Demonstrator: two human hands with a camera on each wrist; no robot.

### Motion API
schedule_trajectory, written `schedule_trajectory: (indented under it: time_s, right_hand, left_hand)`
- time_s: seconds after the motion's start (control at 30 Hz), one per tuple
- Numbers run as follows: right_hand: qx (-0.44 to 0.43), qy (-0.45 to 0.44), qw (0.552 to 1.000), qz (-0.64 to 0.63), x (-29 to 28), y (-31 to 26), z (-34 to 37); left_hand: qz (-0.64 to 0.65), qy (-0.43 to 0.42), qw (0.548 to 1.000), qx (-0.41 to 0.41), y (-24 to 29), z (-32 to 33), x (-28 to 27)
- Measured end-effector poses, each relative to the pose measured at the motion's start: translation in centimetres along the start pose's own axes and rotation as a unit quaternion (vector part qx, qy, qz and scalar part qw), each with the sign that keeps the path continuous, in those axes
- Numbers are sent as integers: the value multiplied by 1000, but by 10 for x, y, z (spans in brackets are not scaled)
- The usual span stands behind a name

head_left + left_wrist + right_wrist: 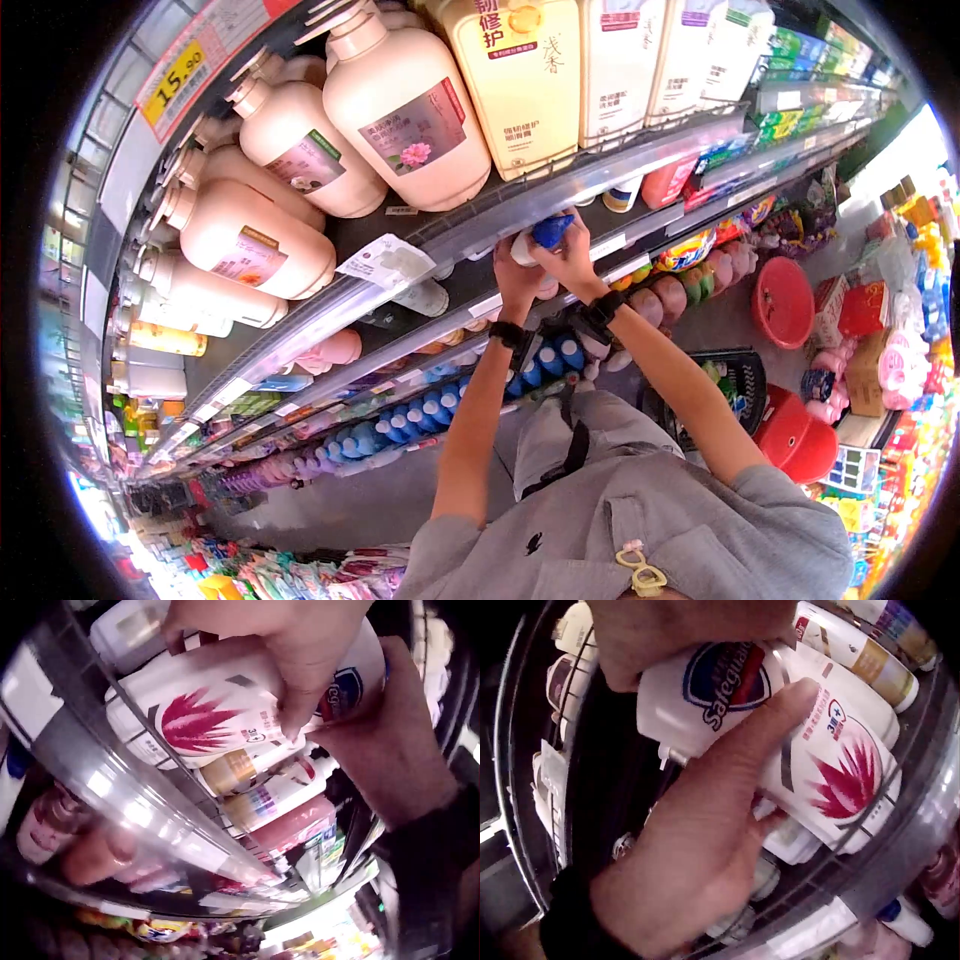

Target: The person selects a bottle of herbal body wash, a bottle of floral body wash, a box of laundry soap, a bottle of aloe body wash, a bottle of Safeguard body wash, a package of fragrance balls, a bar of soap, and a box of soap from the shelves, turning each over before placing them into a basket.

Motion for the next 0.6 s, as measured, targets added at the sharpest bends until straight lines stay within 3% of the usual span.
schedule_trajectory:
  time_s: [0.07,0.13,0.17,0.3,0.43,0.47,0.53,0.57,0.6]
  right_hand:
    - [131,-8,982,-135,-11,-2,18]
    - [123,54,977,-165,-27,-9,30]
    - [131,47,984,-113,-34,-11,35]
    - [42,71,997,-11,-58,-48,56]
    - [52,81,993,-64,-88,-111,87]
    - [66,81,991,-81,-98,-134,94]
    - [-4,36,999,23,-120,-163,105]
    - [64,69,994,-63,-126,-162,115]
    - [127,105,975,-149,-129,-161,127]
  left_hand:
    - [-75,-47,995,46,20,-6,-1]
    - [-133,-74,979,134,40,-10,2]
    - [-133,-108,978,118,46,-10,4]
    - [-81,-109,971,197,69,-4,2]
    - [-80,-184,945,257,155,-1,-21]
    - [-57,-158,947,274,176,5,-27]
    - [138,-185,967,107,194,22,-30]
    - [179,-185,963,77,202,28,-32]
    - [324,-155,932,-40,211,36,-26]
Point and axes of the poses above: each hand's wrist, its own z-axis away from the middle knuckle, its own x-axis out of the palm, y = z × x, the point moved 5 cm from there along -z, towards the middle knuckle, and after that the axes turned 11 degrees about x, right-handed, at the moved point
